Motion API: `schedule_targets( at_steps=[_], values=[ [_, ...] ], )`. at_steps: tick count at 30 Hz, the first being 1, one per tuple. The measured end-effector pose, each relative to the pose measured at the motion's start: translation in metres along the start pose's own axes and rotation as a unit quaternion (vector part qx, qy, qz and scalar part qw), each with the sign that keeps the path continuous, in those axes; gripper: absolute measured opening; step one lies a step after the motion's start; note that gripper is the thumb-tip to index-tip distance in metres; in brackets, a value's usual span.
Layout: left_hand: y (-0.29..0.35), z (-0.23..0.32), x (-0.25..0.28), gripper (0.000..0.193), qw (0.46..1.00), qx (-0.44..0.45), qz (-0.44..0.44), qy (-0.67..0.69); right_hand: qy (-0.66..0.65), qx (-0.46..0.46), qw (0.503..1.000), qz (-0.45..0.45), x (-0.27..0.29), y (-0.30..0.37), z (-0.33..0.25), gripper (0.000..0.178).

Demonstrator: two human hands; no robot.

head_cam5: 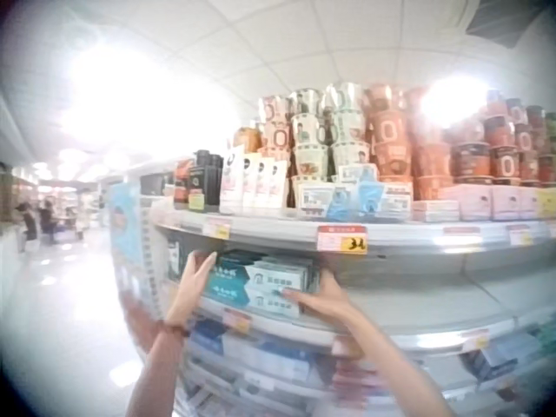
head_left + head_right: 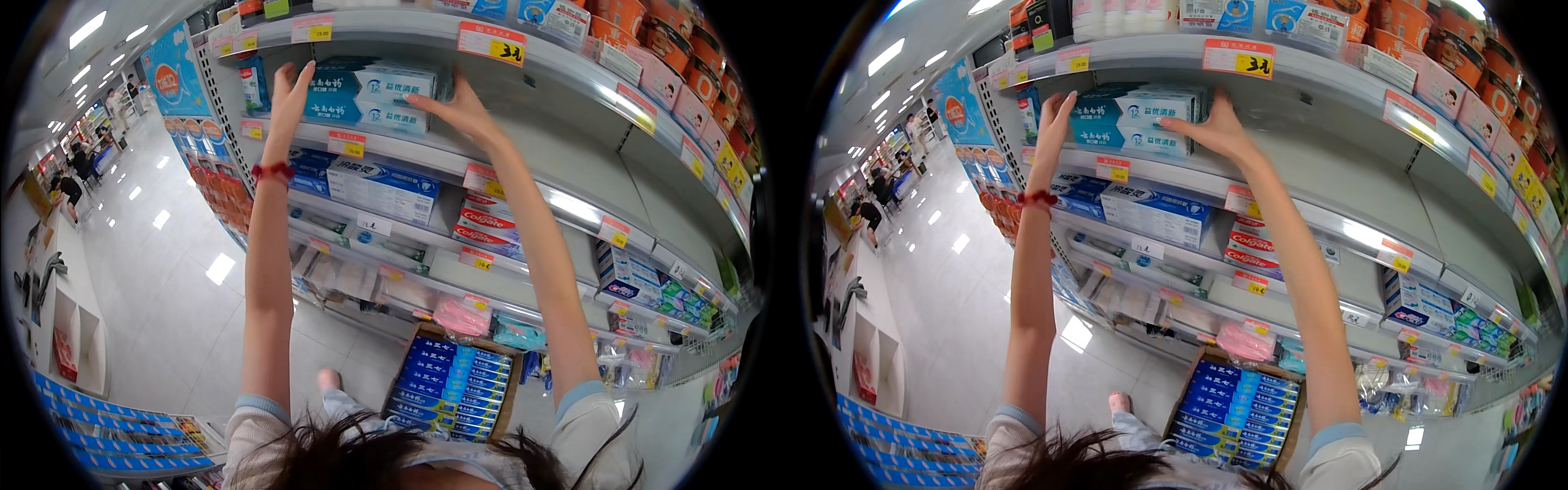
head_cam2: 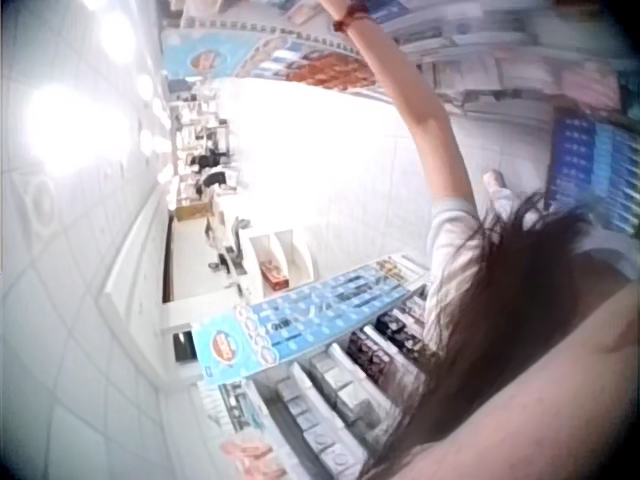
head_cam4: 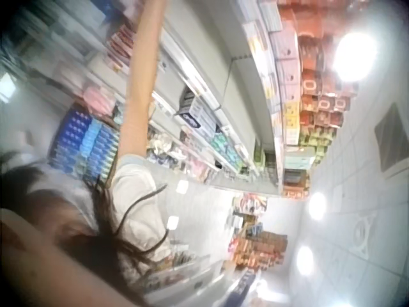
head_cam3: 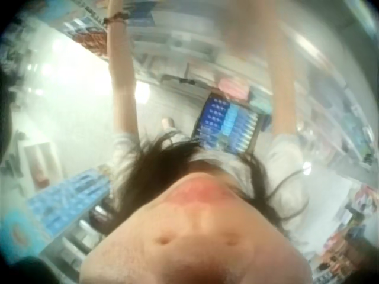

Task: The person takes boxes of toothpaste from a cardboard box and places them onto store shelves. They handle multiple brands, including Colgate and Darlie, arranging them in rows on the shelves.

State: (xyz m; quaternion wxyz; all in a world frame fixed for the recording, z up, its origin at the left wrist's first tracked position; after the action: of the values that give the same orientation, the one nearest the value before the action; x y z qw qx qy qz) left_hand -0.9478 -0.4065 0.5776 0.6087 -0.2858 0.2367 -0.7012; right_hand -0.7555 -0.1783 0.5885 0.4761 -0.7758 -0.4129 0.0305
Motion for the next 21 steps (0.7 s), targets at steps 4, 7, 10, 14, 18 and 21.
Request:
schedule_targets(
  at_steps=[4, 7, 10, 14, 18, 21],
  values=[
    [-0.018, -0.038, -0.018, 0.068, 0.996, 0.094, 0.004, -0.004, -0.064, -0.042, 0.996, -0.034, -0.024, -0.003, 0.027, 0.1],
    [-0.015, -0.054, -0.022, 0.066, 0.987, 0.125, 0.036, 0.09, -0.079, -0.068, 0.992, -0.076, -0.034, 0.001, 0.027, 0.097],
    [-0.005, -0.059, -0.037, 0.065, 0.958, 0.195, -0.027, 0.211, -0.049, -0.044, 0.993, -0.093, -0.039, 0.003, 0.03, 0.093],
    [-0.011, -0.066, -0.041, 0.074, 0.95, 0.199, -0.035, 0.24, -0.034, -0.016, 0.994, -0.098, -0.042, 0.003, 0.029, 0.094],
    [-0.011, -0.06, -0.043, 0.081, 0.952, 0.174, -0.058, 0.244, -0.006, -0.021, 0.997, -0.076, -0.044, 0.003, 0.039, 0.094],
    [-0.015, -0.071, -0.038, 0.082, 0.96, 0.177, -0.042, 0.212, -0.027, -0.028, 0.996, -0.083, -0.044, 0.002, 0.03, 0.1]
  ],
)
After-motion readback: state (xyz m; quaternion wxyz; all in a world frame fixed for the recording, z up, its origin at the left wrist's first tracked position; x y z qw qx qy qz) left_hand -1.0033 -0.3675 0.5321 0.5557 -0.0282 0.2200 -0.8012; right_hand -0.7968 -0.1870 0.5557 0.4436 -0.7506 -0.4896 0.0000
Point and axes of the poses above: each hand's wrist, its own y-axis away from the middle knuckle, its own x-axis out of the back of the hand, z = x × y, the point moved 10 cm from there along -y, towards the middle knuckle, and after that the axes turned 7 degrees about -y, right-handed, at the moved point
